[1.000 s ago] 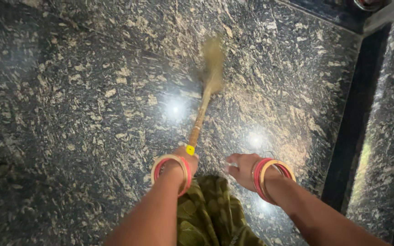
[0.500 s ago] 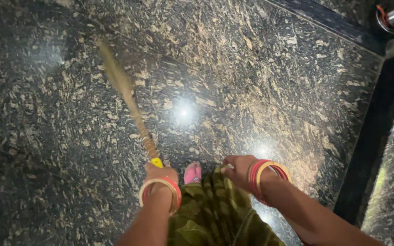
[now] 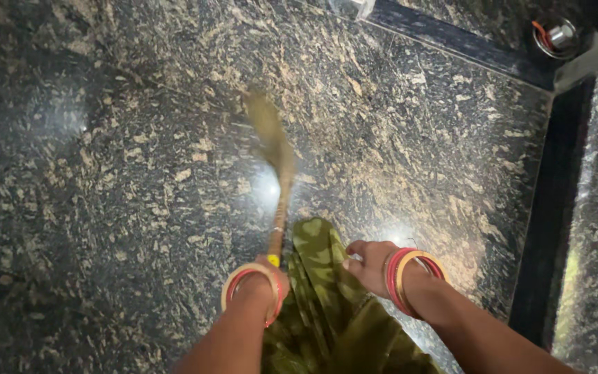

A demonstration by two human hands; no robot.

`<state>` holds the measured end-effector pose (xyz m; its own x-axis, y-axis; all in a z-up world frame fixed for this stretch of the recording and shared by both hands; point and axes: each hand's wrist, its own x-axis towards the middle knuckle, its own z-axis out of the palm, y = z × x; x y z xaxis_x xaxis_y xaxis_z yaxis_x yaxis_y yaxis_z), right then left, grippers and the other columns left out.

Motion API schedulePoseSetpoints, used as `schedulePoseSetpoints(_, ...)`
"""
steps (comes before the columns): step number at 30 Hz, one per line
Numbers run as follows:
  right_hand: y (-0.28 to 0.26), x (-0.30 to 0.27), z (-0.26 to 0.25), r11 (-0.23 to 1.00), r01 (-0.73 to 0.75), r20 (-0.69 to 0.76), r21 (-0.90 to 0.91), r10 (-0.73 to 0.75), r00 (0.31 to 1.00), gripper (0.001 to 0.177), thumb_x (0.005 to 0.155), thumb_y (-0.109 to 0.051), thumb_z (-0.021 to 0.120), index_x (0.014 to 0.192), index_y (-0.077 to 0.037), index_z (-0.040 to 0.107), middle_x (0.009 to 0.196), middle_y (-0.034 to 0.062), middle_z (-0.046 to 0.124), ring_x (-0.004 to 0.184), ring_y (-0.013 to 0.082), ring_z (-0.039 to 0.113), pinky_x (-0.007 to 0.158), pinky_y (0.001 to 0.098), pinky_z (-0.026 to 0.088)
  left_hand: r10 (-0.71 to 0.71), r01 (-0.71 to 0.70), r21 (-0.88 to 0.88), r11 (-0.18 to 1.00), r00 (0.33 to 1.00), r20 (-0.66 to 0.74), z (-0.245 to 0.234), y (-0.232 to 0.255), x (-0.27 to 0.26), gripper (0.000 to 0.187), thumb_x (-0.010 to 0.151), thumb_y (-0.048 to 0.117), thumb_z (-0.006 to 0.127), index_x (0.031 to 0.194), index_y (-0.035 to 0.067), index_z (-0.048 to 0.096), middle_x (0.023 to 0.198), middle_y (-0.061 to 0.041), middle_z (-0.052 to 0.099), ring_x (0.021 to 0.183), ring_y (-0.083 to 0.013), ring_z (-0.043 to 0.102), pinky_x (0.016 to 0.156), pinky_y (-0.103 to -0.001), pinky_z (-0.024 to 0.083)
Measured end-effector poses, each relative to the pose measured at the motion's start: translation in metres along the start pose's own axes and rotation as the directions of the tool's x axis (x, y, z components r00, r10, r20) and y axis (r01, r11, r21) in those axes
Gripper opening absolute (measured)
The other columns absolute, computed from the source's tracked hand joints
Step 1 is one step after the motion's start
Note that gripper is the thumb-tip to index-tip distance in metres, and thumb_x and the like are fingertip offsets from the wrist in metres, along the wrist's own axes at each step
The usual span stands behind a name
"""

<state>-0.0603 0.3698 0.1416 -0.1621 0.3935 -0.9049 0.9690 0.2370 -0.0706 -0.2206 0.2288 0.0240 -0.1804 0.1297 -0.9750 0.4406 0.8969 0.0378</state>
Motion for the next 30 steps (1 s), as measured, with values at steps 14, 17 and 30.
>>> schedulePoseSetpoints(14, 0.000, 0.066, -0.047, 0.989, 0.150, -0.006, -0.014, -0.150, 0.989, 0.051, 0.096, -0.042, 0.055, 0.139, -0.017, 0.060, 0.133, 0.0141, 0.067, 0.126, 0.0337, 0.064, 0.108, 0.0430, 0.050, -0.053, -0.091, -0.381, 0.920, 0.935, -0.351, -0.039, 0.024, 0.006, 0.050, 0.100, 0.033, 0.059, 0.142, 0.012, 0.041, 0.121, -0.025, 0.068, 0.113, -0.0447, 0.066, 0.097, -0.051, 0.052)
schedulePoseSetpoints(17, -0.007, 0.075, -0.056, 0.990, 0.138, 0.045, -0.014, -0.137, 0.990, 0.049, 0.096, -0.041, 0.054, 0.138, -0.017, 0.061, 0.130, 0.0140, 0.069, 0.124, 0.0339, 0.065, 0.107, 0.0431, 0.051, -0.241, 0.095, -0.483, 0.870, 0.938, -0.251, -0.054, 0.030, 0.027, 0.037, 0.105, 0.038, 0.053, 0.132, 0.011, 0.057, 0.113, -0.019, 0.069, 0.102, -0.0397, 0.068, 0.090, -0.050, 0.053)
schedulePoseSetpoints(30, 0.021, 0.105, -0.103, 0.990, 0.109, 0.023, -0.093, -0.107, 0.994, 0.048, 0.098, -0.046, 0.052, 0.140, -0.023, 0.058, 0.131, 0.0148, 0.069, 0.125, 0.0353, 0.063, 0.110, 0.0448, 0.048, -0.064, 0.047, -0.237, 0.970, 0.996, -0.068, -0.084, 0.079, 0.054, 0.035, 0.102, 0.033, 0.055, 0.129, 0.011, 0.059, 0.099, -0.015, 0.068, 0.083, -0.0308, 0.066, 0.074, -0.046, 0.052)
